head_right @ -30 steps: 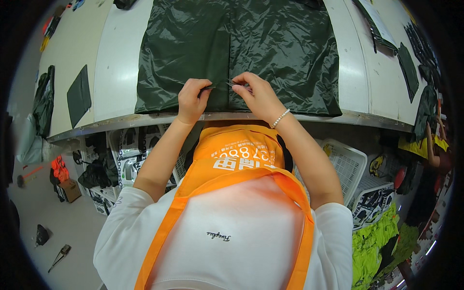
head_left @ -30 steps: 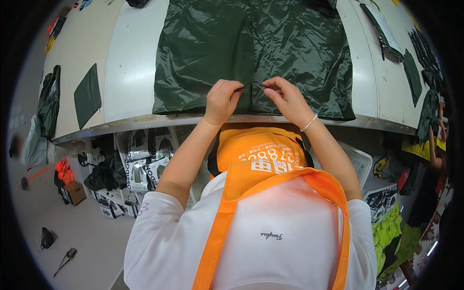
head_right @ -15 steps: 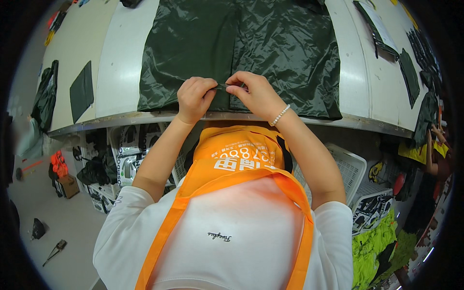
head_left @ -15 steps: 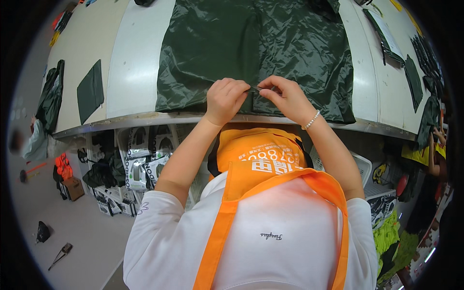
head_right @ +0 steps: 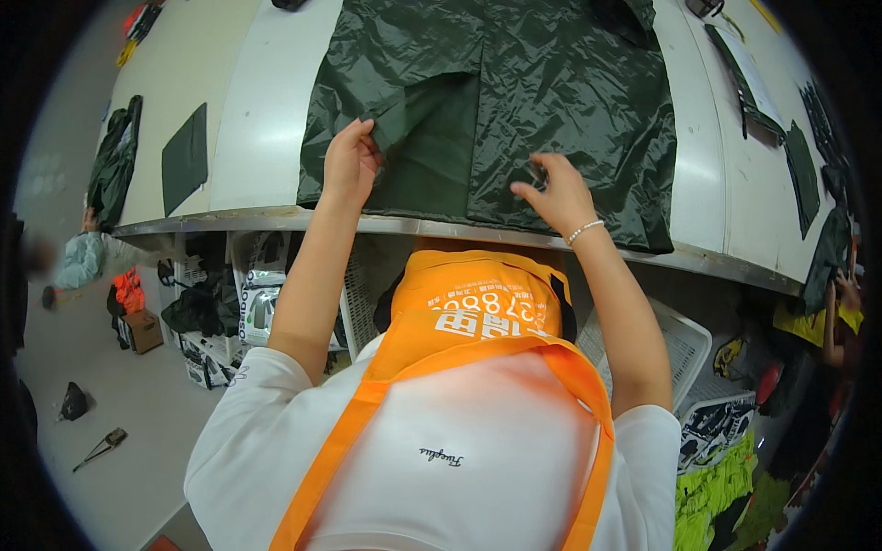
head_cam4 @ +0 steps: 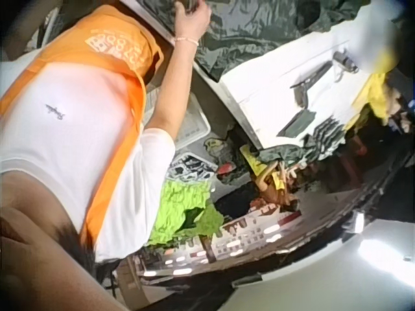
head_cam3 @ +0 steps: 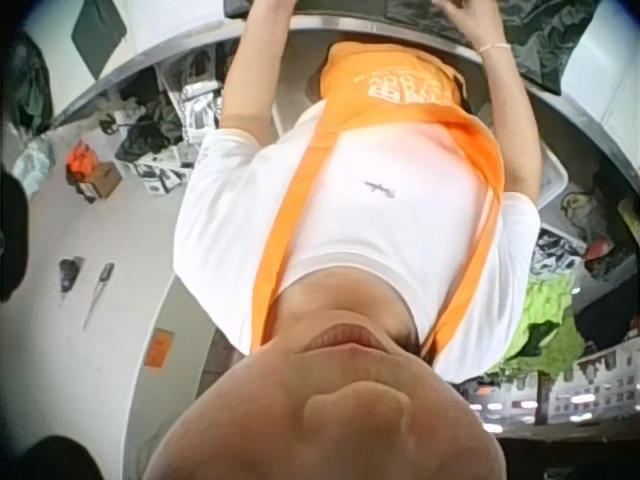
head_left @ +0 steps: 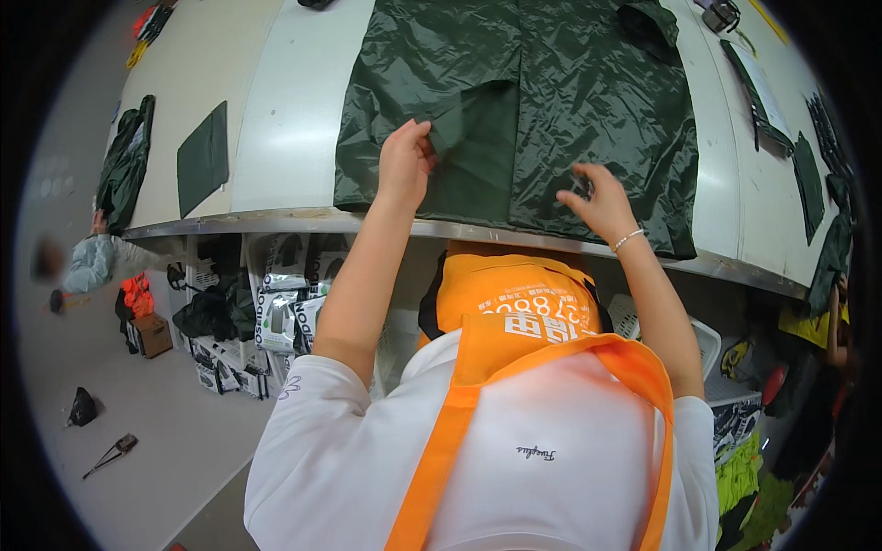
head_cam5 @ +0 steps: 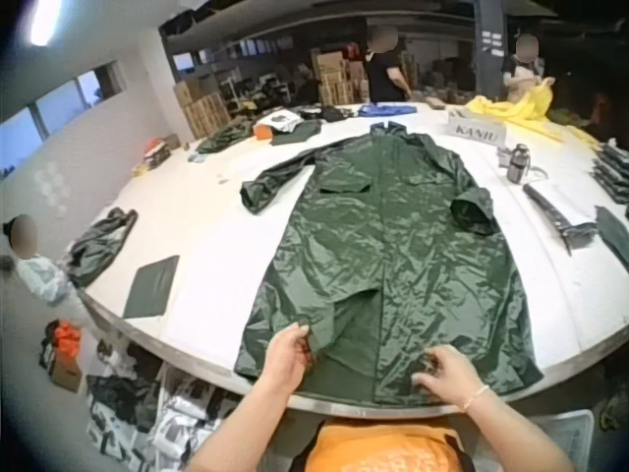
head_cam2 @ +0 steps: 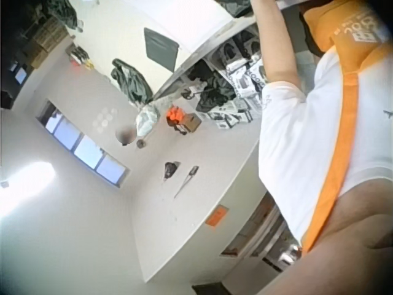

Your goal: The person folds a dark green jacket on a white table. They smooth the fabric, fold the sleeves inward, fold the body in half, and then fold it again into a compact rectangle. The person handles the jacket by hand throughout the process.

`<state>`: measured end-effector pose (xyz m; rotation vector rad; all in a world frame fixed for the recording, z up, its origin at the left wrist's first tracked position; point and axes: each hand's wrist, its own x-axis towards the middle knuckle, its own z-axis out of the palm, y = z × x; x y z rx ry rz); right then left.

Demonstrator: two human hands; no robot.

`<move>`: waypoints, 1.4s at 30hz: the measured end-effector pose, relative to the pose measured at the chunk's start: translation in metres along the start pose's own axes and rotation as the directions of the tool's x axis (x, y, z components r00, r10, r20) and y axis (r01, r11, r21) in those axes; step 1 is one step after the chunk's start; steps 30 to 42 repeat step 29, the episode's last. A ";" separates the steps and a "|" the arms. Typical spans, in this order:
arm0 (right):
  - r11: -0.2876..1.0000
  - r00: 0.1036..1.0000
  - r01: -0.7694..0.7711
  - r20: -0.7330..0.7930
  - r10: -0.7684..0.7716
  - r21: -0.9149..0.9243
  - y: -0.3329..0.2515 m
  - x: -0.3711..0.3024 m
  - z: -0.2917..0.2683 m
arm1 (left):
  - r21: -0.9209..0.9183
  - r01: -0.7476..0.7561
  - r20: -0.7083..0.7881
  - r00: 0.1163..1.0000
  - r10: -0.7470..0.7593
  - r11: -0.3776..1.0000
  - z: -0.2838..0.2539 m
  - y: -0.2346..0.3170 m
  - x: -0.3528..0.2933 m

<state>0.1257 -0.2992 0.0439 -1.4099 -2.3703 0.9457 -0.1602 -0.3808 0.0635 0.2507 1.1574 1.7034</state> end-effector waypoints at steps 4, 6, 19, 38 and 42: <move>0.968 0.990 0.060 -0.113 -0.089 -0.242 0.034 -0.013 0.037 | 0.013 0.006 0.011 1.000 -0.006 1.000 0.000 -0.001 -0.002; 0.967 0.991 0.053 -0.109 -0.082 -0.248 0.039 -0.019 0.042 | 0.050 0.006 -0.043 0.999 -0.004 0.999 0.007 -0.003 -0.005; 0.811 0.974 -0.181 0.218 0.068 0.556 0.100 -0.061 -0.073 | 0.862 -0.455 0.262 0.777 -0.573 -0.223 0.110 -0.031 -0.025; 0.901 0.645 -0.417 -0.661 0.384 0.117 0.435 0.055 -0.256 | 0.738 -0.533 0.567 0.823 -0.048 -0.414 0.168 -0.198 0.039; 0.901 0.645 -0.417 -0.661 0.384 0.117 0.435 0.055 -0.256 | 0.738 -0.533 0.567 0.823 -0.048 -0.414 0.168 -0.198 0.039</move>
